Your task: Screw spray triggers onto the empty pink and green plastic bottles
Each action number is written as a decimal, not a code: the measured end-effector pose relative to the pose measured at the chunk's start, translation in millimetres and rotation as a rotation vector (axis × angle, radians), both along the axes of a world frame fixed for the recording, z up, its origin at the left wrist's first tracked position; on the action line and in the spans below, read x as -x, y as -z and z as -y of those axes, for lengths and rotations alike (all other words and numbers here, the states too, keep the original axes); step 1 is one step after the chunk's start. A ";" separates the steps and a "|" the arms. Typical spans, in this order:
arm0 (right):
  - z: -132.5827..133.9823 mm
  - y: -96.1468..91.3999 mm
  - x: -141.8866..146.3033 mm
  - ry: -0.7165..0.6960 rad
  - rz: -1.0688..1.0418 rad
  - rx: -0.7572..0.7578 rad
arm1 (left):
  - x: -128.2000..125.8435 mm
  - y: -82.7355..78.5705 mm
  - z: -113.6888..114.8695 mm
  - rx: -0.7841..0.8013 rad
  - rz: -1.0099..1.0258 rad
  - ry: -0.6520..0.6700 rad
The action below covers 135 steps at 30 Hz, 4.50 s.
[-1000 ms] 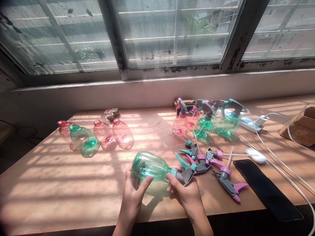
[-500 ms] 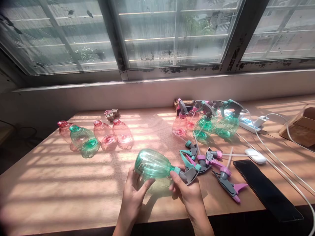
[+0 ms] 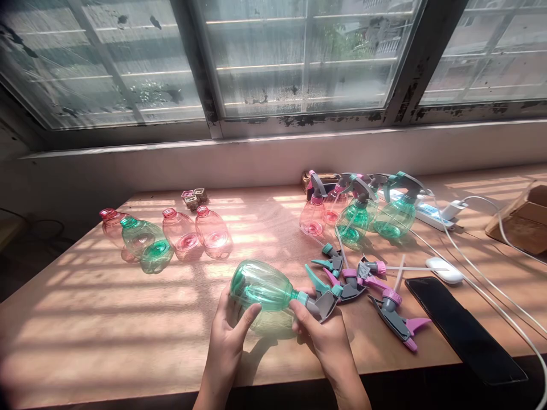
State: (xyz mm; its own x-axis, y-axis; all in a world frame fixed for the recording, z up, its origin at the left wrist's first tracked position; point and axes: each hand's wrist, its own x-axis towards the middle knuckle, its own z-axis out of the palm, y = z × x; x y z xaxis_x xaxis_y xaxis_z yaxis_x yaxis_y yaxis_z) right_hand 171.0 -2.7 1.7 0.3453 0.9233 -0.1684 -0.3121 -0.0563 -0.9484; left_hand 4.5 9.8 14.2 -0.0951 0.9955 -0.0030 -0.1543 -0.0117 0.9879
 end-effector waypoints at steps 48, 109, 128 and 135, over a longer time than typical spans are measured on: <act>-3.1 6.3 -3.4 0.084 -0.023 -0.037 | -2.5 5.7 -2.0 0.028 0.032 0.031; -1.4 1.8 0.3 0.044 -0.103 -0.023 | 0.8 14.7 -4.9 -0.004 0.002 0.009; -0.6 -1.4 1.1 0.013 -0.040 -0.019 | -5.0 -2.9 2.3 0.021 0.013 -0.028; -0.8 2.4 -1.1 0.040 -0.082 -0.012 | -0.9 5.9 -2.0 0.000 -0.022 0.039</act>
State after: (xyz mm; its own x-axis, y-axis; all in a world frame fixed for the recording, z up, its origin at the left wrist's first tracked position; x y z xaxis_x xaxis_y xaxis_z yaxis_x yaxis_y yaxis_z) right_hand 172.1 -1.9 -0.7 0.3672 0.9113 -0.1864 -0.3909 -0.0307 -0.9199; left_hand 5.3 11.8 8.4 -0.0561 0.9984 -0.0013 -0.1331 -0.0062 0.9911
